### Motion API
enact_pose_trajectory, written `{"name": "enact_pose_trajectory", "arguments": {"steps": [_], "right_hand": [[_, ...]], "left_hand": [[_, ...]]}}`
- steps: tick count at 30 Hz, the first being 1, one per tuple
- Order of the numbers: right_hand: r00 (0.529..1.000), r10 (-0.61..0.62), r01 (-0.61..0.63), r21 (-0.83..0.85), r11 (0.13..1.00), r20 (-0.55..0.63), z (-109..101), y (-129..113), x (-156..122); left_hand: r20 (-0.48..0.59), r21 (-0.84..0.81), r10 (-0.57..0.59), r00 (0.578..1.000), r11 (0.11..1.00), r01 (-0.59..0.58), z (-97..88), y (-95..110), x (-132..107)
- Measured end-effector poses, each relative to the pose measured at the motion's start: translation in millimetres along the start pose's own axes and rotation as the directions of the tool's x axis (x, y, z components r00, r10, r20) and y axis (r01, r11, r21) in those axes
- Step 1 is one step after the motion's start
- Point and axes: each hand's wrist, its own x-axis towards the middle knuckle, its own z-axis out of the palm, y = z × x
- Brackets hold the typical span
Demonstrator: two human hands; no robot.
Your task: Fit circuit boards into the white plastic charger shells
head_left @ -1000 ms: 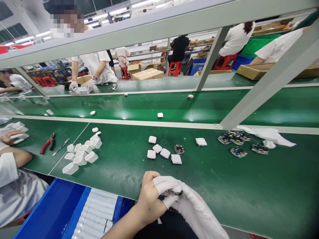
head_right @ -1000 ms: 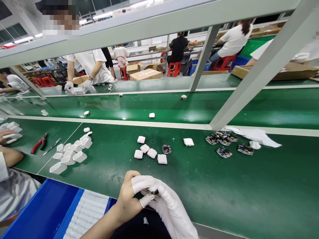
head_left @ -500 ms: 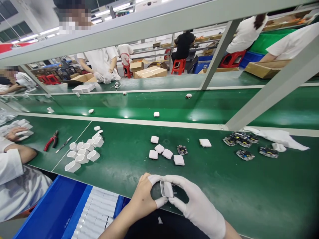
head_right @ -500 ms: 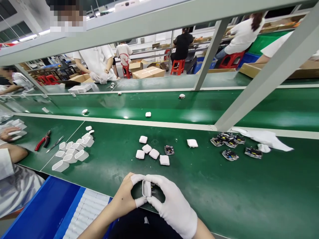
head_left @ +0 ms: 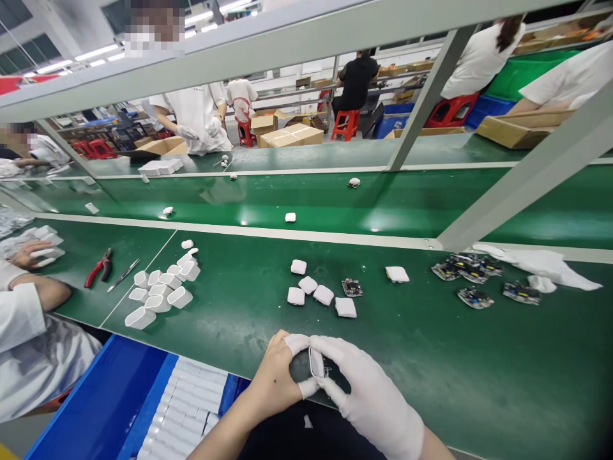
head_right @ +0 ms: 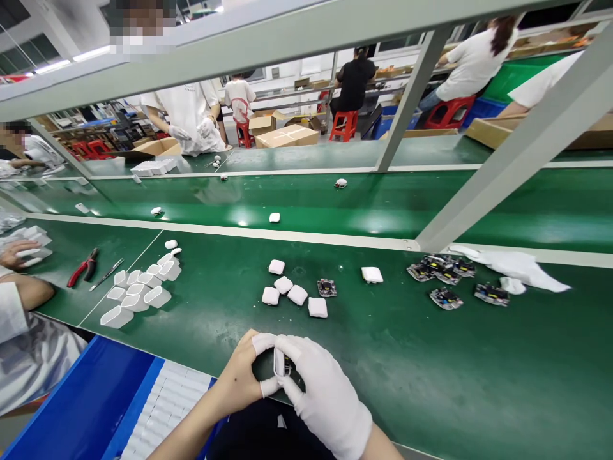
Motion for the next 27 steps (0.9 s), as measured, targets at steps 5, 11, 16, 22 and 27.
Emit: {"name": "enact_pose_trajectory", "arguments": {"steps": [5,11,16,22,27], "right_hand": [[0.998,-0.059,0.06,-0.029,0.998,0.034,-3,-3,2],[0.997,-0.047,0.05,-0.054,0.997,0.063,-2,-5,5],[0.998,0.019,-0.02,0.029,0.999,0.053,3,-4,1],[1.0,0.018,-0.018,0.071,0.997,-0.002,8,1,-3],[1.0,0.012,-0.012,0.079,0.997,0.007,11,1,-4]], "left_hand": [[-0.01,0.01,-0.002,1.0,1.0,0.002,-1.2,0,-1],[-0.007,0.015,0.002,1.0,1.0,-0.002,-0.9,0,0],[-0.018,0.023,0.019,1.0,1.0,-0.019,0.6,-3,0],[-0.026,0.022,0.027,0.999,0.999,-0.026,1.8,-6,-1],[-0.032,0.027,0.029,0.999,0.999,-0.028,3.2,-8,-2]]}}
